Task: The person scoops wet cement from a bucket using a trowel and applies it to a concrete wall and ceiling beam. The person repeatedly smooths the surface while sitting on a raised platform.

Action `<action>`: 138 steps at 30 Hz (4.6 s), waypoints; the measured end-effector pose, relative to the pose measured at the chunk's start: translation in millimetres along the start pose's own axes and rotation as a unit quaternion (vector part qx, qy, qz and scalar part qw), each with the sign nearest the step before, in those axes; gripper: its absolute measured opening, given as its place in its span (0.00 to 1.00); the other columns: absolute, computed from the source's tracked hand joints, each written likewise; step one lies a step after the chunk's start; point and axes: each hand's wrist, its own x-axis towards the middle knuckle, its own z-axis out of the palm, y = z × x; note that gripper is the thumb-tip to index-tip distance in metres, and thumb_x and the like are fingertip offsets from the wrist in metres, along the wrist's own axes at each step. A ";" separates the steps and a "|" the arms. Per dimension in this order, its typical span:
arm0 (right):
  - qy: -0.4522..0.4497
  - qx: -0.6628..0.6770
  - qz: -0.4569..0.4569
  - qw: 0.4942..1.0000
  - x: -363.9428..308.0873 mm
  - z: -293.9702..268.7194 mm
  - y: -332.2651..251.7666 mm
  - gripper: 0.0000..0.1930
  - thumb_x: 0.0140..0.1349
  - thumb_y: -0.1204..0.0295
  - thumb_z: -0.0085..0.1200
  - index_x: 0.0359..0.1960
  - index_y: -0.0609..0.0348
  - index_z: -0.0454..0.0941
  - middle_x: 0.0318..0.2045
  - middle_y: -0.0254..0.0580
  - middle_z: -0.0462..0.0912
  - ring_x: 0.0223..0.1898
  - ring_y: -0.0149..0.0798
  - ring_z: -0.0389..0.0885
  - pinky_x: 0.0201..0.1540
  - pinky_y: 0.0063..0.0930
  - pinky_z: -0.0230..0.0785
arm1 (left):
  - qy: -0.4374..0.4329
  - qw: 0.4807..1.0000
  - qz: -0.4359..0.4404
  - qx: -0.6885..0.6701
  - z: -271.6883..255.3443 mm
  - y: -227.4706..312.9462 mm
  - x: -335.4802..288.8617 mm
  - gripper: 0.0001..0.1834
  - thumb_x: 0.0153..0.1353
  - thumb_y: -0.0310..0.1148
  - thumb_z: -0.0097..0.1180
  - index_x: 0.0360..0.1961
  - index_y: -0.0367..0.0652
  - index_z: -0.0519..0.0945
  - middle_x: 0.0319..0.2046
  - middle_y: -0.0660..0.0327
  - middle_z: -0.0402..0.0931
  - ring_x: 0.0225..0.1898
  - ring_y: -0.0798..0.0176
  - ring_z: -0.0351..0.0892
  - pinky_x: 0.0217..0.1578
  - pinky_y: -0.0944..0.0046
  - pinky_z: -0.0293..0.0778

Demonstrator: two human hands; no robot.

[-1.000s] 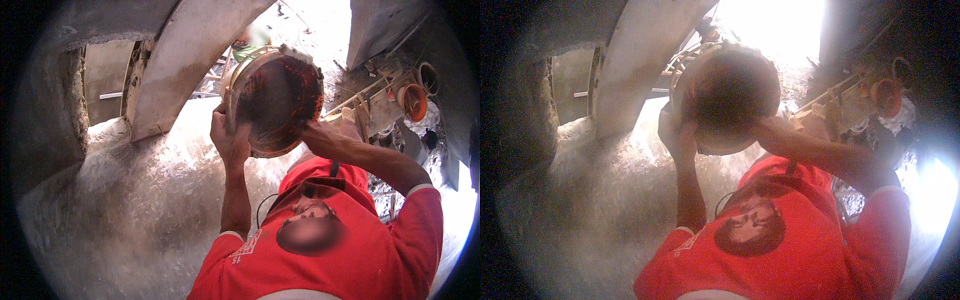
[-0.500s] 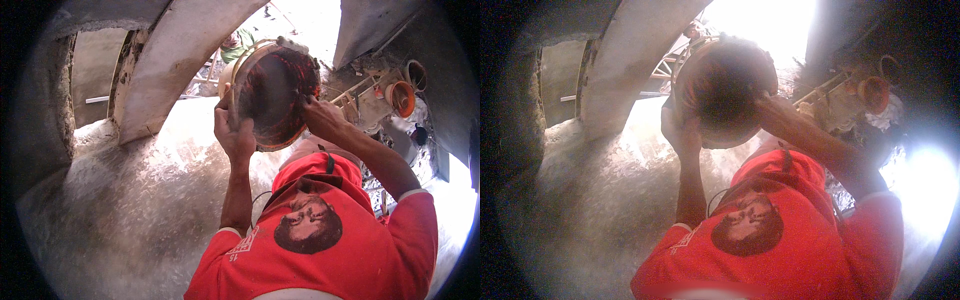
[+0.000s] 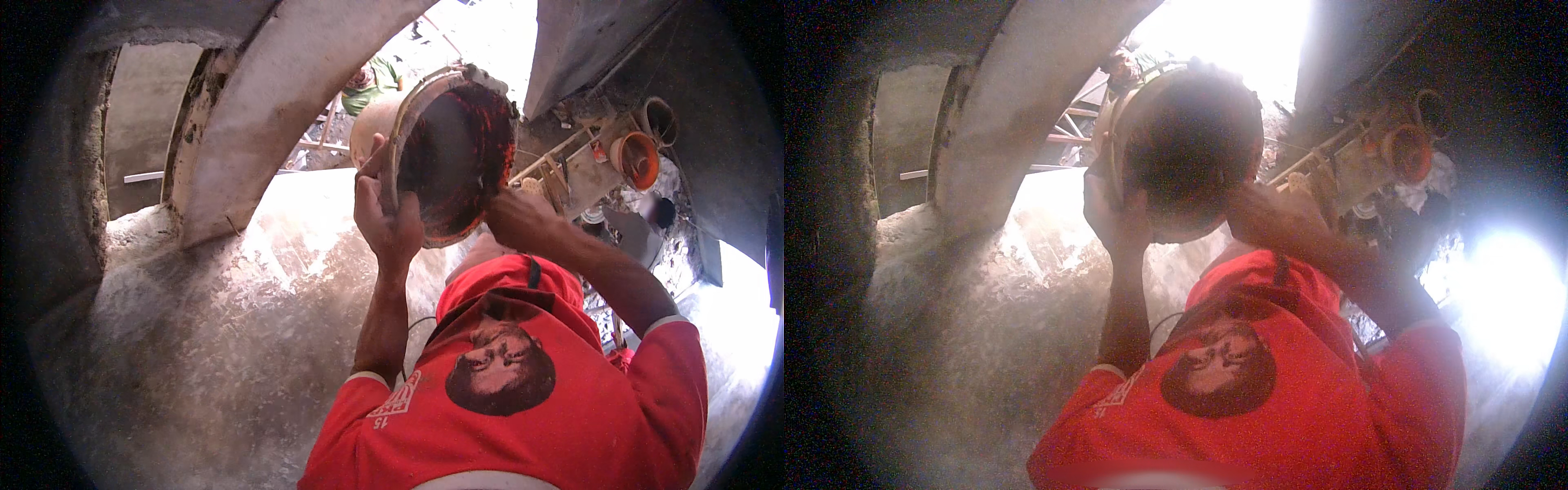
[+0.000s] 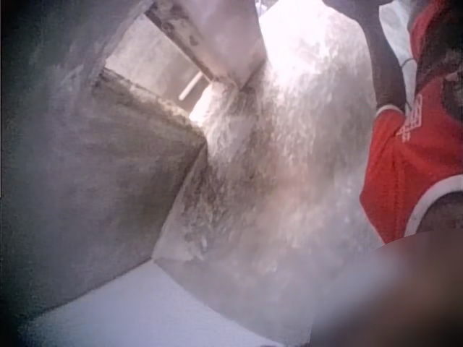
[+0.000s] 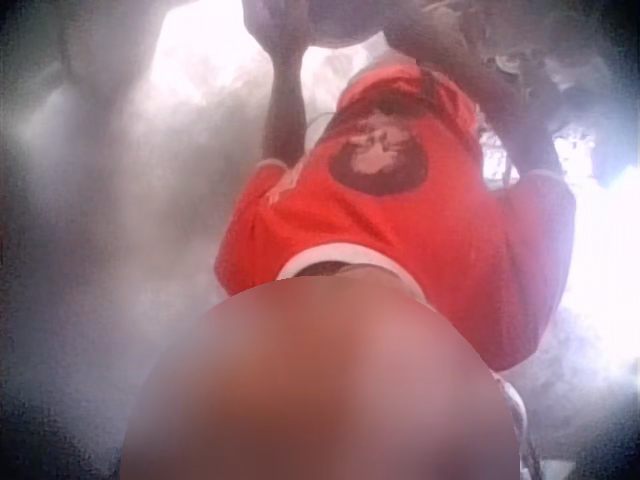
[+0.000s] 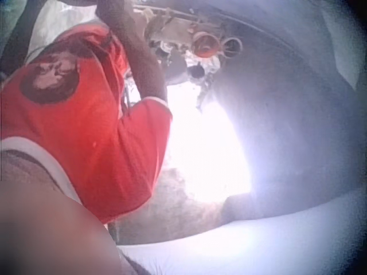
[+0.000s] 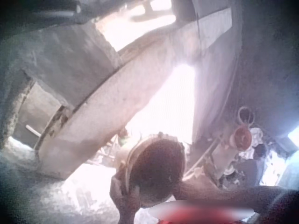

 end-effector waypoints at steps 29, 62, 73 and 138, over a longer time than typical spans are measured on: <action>-0.032 0.541 -0.123 0.831 -67.5 -43.7 108.6 0.19 0.74 0.62 0.51 0.56 0.64 0.77 0.25 0.38 0.78 0.20 0.34 0.79 0.24 0.30 0.73 | -0.026 0.975 -0.043 -0.216 39.4 75.3 41.2 0.27 0.42 0.18 0.60 0.49 0.35 0.73 0.65 0.47 0.72 0.78 0.50 0.53 0.76 0.48 0.47; 0.155 -0.027 -0.024 0.987 -149.3 -69.2 138.1 0.13 0.70 0.65 0.52 0.38 0.65 0.77 0.27 0.59 0.82 0.32 0.63 0.83 0.38 0.54 0.75 | -0.067 0.979 0.101 -0.163 93.2 98.1 48.5 0.16 0.46 0.11 0.49 0.33 0.41 0.65 0.59 0.47 0.77 0.73 0.44 0.64 0.75 0.41 0.51; 0.042 0.311 -0.152 0.937 -155.8 -36.1 161.5 0.16 0.72 0.63 0.47 0.42 0.64 0.82 0.25 0.43 0.83 0.24 0.39 0.81 0.32 0.35 0.75 | -0.053 0.986 -0.009 -0.161 111.5 87.3 41.4 0.15 0.44 0.14 0.53 0.35 0.38 0.68 0.57 0.49 0.77 0.67 0.54 0.72 0.69 0.54 0.61; 0.388 0.599 -0.421 0.560 14.1 -170.6 -15.1 0.23 0.69 0.68 0.54 0.64 0.60 0.70 0.44 0.51 0.83 0.42 0.44 0.85 0.44 0.36 0.77 | 0.128 0.927 -0.320 -0.148 -24.5 -0.6 -28.8 0.17 0.45 0.17 0.57 0.39 0.42 0.74 0.37 0.62 0.77 0.38 0.61 0.78 0.45 0.61 0.76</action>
